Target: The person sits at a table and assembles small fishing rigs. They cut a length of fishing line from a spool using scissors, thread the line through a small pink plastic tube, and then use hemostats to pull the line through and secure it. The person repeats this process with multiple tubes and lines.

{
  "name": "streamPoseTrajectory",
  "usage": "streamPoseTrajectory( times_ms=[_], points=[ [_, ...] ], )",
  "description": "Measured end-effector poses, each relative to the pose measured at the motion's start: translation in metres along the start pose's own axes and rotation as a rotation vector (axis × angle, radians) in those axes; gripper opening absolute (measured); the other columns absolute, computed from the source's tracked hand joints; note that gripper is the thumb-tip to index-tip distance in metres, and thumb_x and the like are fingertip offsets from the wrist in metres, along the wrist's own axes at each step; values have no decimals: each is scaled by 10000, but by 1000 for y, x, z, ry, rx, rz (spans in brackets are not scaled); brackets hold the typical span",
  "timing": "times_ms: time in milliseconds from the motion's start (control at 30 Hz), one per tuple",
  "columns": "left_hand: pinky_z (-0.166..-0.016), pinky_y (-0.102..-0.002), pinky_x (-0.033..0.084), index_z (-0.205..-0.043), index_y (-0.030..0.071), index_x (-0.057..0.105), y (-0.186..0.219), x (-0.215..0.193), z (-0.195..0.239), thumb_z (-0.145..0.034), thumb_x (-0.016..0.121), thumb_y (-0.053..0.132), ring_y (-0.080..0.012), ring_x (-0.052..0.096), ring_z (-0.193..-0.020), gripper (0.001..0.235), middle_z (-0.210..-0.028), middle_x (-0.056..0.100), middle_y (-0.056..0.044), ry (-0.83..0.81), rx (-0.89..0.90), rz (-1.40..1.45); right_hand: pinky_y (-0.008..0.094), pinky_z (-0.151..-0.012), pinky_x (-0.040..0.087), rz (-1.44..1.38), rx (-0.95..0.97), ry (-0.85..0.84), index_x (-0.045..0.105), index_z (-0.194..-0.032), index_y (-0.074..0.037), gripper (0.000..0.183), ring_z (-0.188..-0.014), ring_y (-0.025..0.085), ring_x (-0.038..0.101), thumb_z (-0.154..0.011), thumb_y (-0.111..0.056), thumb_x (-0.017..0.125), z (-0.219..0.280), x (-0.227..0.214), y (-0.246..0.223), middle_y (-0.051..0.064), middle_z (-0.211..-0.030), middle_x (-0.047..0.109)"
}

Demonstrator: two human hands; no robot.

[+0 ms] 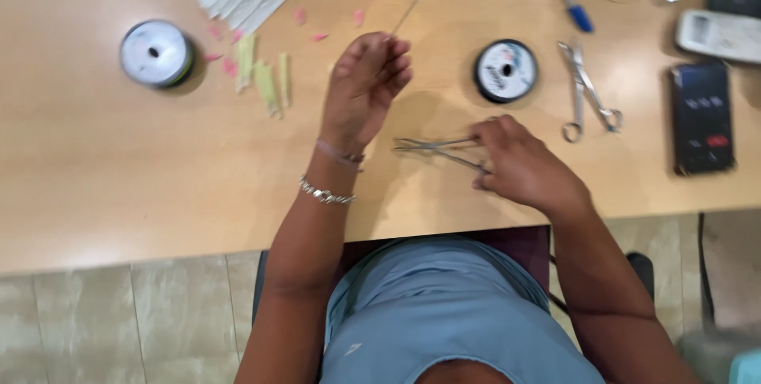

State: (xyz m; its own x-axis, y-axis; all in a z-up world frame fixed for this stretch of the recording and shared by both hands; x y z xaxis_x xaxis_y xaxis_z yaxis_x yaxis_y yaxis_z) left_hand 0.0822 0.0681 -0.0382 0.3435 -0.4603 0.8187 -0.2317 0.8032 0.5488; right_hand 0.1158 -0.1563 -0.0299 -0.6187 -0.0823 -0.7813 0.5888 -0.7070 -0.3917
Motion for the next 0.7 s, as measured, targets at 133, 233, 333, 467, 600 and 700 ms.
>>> streamPoseTrajectory(
  times_ms=[133, 233, 333, 467, 600, 700],
  points=[
    [-857, -301, 655, -1121, 121, 656, -22, 8, 2, -1049, 630, 231, -170, 762, -916, 134, -1033, 768, -73, -118, -88, -44, 572, -959, 548, 128, -54, 79, 516, -1406, -129, 715, -1267, 425, 560, -783, -249, 844, 16, -16, -20, 144, -1372, 503],
    [-837, -301, 643, -1094, 111, 639, -36, 18, 9, -1032, 650, 258, -179, 741, -898, 160, -1002, 736, -79, -169, -135, -78, 487, -963, 539, 60, -156, 309, 632, -1328, -197, 516, -1252, 345, 602, -862, -347, 795, 23, -41, -30, 80, -1338, 583],
    [-792, -316, 643, -1083, 83, 631, -60, 22, 15, -1017, 669, 257, -204, 734, -867, 190, -961, 708, -110, -224, -185, -49, 382, -913, 550, -320, -307, 645, 722, -1237, -188, 391, -1127, 269, 673, -888, -333, 826, 37, -79, -44, 72, -1218, 676],
    [-737, -349, 665, -1089, 3, 629, -89, 28, 27, -1001, 688, 238, -234, 752, -820, 258, -921, 703, -165, -251, -268, -32, 303, -842, 577, -756, -433, 824, 770, -1128, -87, 293, -969, 216, 718, -863, -136, 886, 42, -96, -42, 100, -1116, 719],
    [-765, -339, 655, -1049, 15, 634, -102, 23, 27, -997, 691, 219, -208, 758, -810, 218, -890, 715, -137, -249, -300, -57, 262, -797, 553, -785, -490, 867, 786, -1071, -68, 213, -902, 175, 708, -874, -79, 865, 37, -98, -50, 73, -1028, 741],
    [-756, -337, 658, -1045, 11, 638, -104, 24, 27, -995, 695, 200, -213, 758, -793, 204, -866, 717, -146, -241, -305, -64, 252, -765, 543, -803, -501, 886, 793, -1032, -68, 173, -832, 145, 683, -877, -46, 864, 36, -98, -46, 64, -980, 743]
  ],
)
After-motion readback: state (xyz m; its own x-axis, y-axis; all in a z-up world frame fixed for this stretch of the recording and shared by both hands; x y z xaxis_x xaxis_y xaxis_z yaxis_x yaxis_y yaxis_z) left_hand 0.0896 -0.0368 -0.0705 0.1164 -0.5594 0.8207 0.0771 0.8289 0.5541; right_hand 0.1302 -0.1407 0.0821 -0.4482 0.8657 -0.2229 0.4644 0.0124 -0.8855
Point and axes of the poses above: each hand's wrist, its own z-axis away from the middle knuckle, its own x-axis out of the palm, y = z × x, the point moved 10 cm from there along -z, towards the middle knuckle
